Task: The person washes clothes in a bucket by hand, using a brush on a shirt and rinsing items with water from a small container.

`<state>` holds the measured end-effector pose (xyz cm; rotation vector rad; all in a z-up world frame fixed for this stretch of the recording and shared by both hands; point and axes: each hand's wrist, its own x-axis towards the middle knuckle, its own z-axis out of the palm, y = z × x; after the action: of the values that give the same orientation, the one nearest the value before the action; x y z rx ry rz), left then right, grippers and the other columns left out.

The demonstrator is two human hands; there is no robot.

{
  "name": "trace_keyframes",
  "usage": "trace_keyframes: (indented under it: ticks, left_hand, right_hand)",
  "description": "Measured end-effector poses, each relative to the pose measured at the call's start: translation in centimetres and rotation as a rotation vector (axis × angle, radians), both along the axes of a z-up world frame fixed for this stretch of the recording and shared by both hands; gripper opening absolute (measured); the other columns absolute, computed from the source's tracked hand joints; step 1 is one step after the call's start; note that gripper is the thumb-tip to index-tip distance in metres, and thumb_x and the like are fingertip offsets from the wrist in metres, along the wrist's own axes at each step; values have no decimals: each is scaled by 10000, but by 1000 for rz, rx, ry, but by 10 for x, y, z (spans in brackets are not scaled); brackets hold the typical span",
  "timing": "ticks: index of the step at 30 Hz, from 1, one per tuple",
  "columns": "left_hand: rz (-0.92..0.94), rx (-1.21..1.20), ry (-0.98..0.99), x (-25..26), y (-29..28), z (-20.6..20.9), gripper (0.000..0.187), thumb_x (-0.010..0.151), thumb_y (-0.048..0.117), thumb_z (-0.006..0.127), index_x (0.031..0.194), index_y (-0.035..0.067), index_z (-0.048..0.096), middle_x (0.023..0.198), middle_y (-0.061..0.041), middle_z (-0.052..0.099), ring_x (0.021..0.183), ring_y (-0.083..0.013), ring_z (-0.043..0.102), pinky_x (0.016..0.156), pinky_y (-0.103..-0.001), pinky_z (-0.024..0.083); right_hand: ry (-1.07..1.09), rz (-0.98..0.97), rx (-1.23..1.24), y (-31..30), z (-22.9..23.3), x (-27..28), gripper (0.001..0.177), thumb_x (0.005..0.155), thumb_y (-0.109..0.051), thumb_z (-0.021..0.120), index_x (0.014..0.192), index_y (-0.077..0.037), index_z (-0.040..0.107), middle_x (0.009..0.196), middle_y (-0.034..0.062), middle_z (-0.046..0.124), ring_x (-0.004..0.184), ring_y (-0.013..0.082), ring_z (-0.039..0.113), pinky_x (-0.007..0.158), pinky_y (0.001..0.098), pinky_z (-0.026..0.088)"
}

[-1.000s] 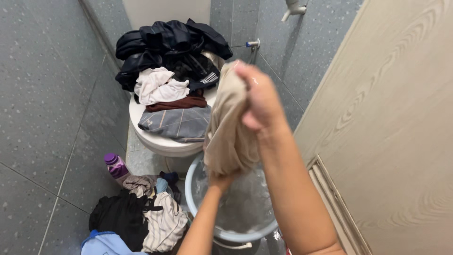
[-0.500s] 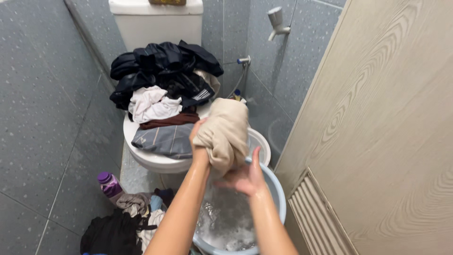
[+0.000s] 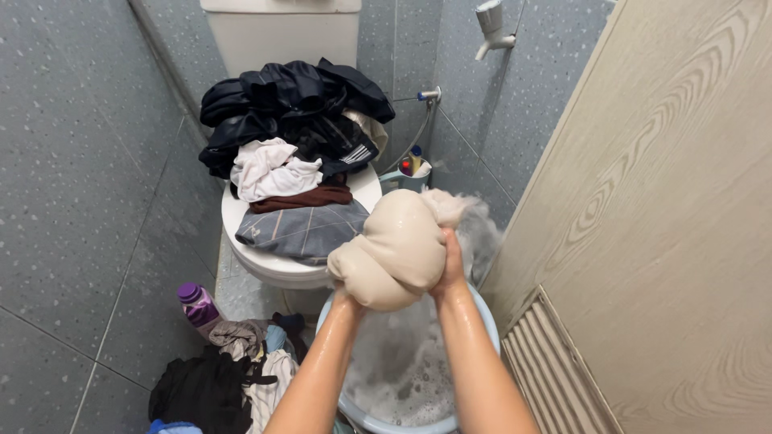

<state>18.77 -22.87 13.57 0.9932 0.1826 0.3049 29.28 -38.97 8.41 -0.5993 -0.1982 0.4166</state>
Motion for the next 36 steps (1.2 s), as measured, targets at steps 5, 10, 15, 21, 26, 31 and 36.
trace_keyframes:
  ticks: [5,10,15,21,26,31,36]
  left_hand:
    - [6,144,-21,5,11,24,639,922,248,635,1406,31,277,1348,-166,531,1194,-289,595,988,-395,534]
    - [75,392,7,13,75,75,818,909,279,679,1481,32,148,1427,-189,466,1261,-322,562,1010,-423,524]
    - [166,763,164,24,156,146,1004,896,309,722,1557,33,18,1506,-211,402,1328,-354,530,1032,-451,515]
    - [133,1138,709,38,248,188,1231,881,346,774,1647,34,-138,1601,-238,324,1408,-393,491,1059,-484,503]
    - [816,1736,-153,92,245,78,911,927,307,641,1652,15,173,1732,-198,177,1589,-433,219,1270,-615,219]
    - [794,1742,224,92,199,4,755,991,449,568,1631,186,266,1706,-120,186,1568,-363,177,1175,-713,145]
    - [367,1358,96,95,274,34,578,985,407,570,1483,125,490,1525,-128,482,1399,-287,427,1112,-565,320]
  right_hand:
    - [-89,183,-41,-2,15,8,622,999,-445,480,1391,32,551,1325,222,635,1162,332,655,1007,456,544]
    - [-229,154,-155,13,56,-11,544,998,-341,460,1410,6,540,1360,198,634,1223,305,639,1061,424,511]
    - [-158,-48,-5,80,110,24,547,1003,-346,462,1396,26,547,1339,175,651,1200,287,655,1070,405,510]
    - [281,-240,-533,211,167,84,920,911,-640,593,1574,-92,266,1585,171,362,1446,323,404,1159,520,376]
    - [-418,-484,-1335,266,115,73,1027,845,-716,566,1645,-228,147,1668,210,89,1536,414,111,1171,614,176]
    - [-656,-225,-1440,268,58,111,903,867,-709,429,1622,-279,184,1718,117,64,1598,356,9,1153,679,60]
    - [-993,-235,-1358,284,5,189,945,999,-695,451,1652,-58,202,1662,295,205,1582,446,120,1298,533,74]
